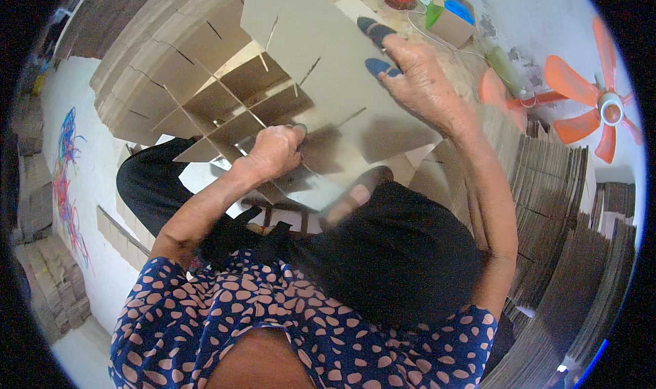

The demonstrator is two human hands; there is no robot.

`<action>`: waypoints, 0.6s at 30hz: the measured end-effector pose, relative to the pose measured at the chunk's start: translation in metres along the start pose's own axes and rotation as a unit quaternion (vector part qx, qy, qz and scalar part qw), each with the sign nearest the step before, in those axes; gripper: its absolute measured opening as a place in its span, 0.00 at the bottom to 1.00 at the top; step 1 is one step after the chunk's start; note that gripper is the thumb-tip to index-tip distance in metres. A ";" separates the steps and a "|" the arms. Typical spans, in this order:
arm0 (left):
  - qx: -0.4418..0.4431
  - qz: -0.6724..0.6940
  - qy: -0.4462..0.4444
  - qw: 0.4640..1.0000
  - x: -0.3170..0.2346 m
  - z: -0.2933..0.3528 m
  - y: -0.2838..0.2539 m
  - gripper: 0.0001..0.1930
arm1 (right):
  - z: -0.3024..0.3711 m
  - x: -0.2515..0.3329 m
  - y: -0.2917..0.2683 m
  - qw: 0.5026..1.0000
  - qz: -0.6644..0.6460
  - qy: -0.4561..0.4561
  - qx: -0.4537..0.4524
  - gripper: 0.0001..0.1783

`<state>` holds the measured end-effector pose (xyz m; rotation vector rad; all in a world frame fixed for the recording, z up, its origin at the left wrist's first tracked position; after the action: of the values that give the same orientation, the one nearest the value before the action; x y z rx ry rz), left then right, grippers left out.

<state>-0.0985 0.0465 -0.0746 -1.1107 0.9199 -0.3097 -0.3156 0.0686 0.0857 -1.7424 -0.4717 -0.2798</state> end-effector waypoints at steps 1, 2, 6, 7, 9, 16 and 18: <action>0.004 0.003 0.000 1.000 -0.002 0.000 -0.002 0.09 | -0.005 0.002 0.003 1.000 -0.013 0.010 0.013 0.13; 0.007 0.007 0.001 1.000 -0.004 0.000 -0.004 0.09 | -0.010 0.005 0.006 0.999 -0.026 0.019 0.027 0.13; 0.025 -0.002 -0.014 1.000 -0.001 0.003 -0.005 0.11 | -0.022 0.010 0.009 1.000 0.002 -0.012 0.004 0.14; -0.012 0.002 0.000 1.000 -0.001 0.005 -0.005 0.06 | -0.024 0.013 0.010 1.000 -0.006 -0.025 0.008 0.13; -0.029 0.006 0.006 1.000 0.000 0.005 -0.005 0.06 | -0.028 0.020 0.010 0.999 -0.021 -0.046 0.016 0.12; -0.036 0.015 0.020 0.999 0.001 0.004 -0.003 0.04 | -0.027 0.024 0.038 0.997 -0.032 -0.021 0.065 0.10; -0.044 0.015 0.015 0.999 0.003 0.003 0.000 0.05 | -0.028 0.019 0.051 0.997 -0.029 -0.028 0.063 0.10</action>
<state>-0.0948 0.0468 -0.0758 -1.1751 0.9830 -0.2643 -0.2737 0.0358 0.0553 -1.6180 -0.5683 -0.2377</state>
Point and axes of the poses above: each hand's wrist, its own z-axis away from the middle knuckle, its own y-axis out of the palm, x = y × z, the point moved 3 cm from there along -z, towards the middle knuckle, and after that the axes turned 3 degrees about -x, right-handed, at the moved point
